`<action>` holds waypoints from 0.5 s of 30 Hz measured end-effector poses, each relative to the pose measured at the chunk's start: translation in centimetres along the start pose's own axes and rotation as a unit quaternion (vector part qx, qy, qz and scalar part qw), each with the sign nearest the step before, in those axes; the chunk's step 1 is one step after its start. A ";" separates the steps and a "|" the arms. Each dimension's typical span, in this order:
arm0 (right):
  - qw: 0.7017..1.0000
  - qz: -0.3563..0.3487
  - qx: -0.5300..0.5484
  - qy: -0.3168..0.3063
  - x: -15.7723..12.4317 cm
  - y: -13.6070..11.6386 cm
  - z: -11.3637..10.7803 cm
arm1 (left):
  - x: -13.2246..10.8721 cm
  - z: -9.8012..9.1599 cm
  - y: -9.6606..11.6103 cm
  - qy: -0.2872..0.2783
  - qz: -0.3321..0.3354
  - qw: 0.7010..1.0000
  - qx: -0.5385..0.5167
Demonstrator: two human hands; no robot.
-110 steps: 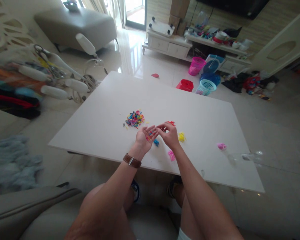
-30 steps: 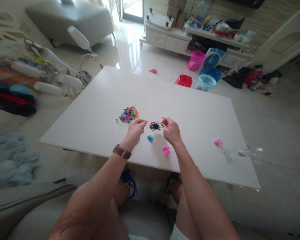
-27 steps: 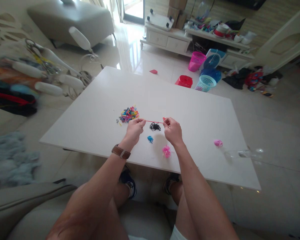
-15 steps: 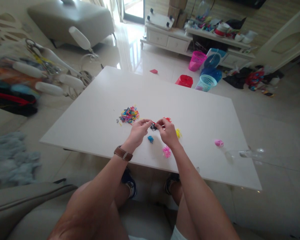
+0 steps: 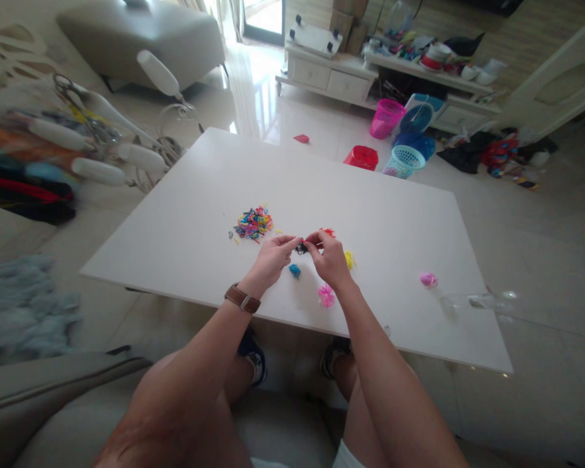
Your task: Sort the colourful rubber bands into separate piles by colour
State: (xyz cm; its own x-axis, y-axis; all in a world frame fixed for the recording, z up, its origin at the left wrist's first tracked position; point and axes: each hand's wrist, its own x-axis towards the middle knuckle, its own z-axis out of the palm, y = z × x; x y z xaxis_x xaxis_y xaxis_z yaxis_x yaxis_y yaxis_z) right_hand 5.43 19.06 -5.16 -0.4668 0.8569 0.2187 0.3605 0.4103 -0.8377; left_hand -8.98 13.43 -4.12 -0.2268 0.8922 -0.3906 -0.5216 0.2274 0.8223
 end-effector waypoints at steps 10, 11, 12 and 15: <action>1.000 0.017 -0.018 0.012 0.1 0.0 0.0 | 0.3 -0.1 -0.4 0.006 0.008 1.000 0.018; 1.000 0.018 -0.017 0.014 0.1 0.0 -0.1 | 0.3 -0.1 -0.5 0.006 0.009 1.000 0.019; 1.000 0.019 -0.012 0.014 0.1 -0.1 -0.1 | 0.3 -0.1 -0.6 0.005 0.010 1.000 0.021; 0.999 0.038 0.018 0.010 0.1 -0.4 -0.1 | 0.3 -0.1 -0.7 0.004 0.015 1.000 0.024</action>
State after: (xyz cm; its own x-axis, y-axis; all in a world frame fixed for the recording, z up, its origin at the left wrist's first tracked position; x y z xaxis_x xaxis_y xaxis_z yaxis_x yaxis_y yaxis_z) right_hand 5.33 19.02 -4.79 -0.4233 0.8910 0.1640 0.3640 0.3330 -0.8699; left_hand -8.77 13.44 -4.89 -0.2487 0.8958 -0.3684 -0.4746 0.2189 0.8525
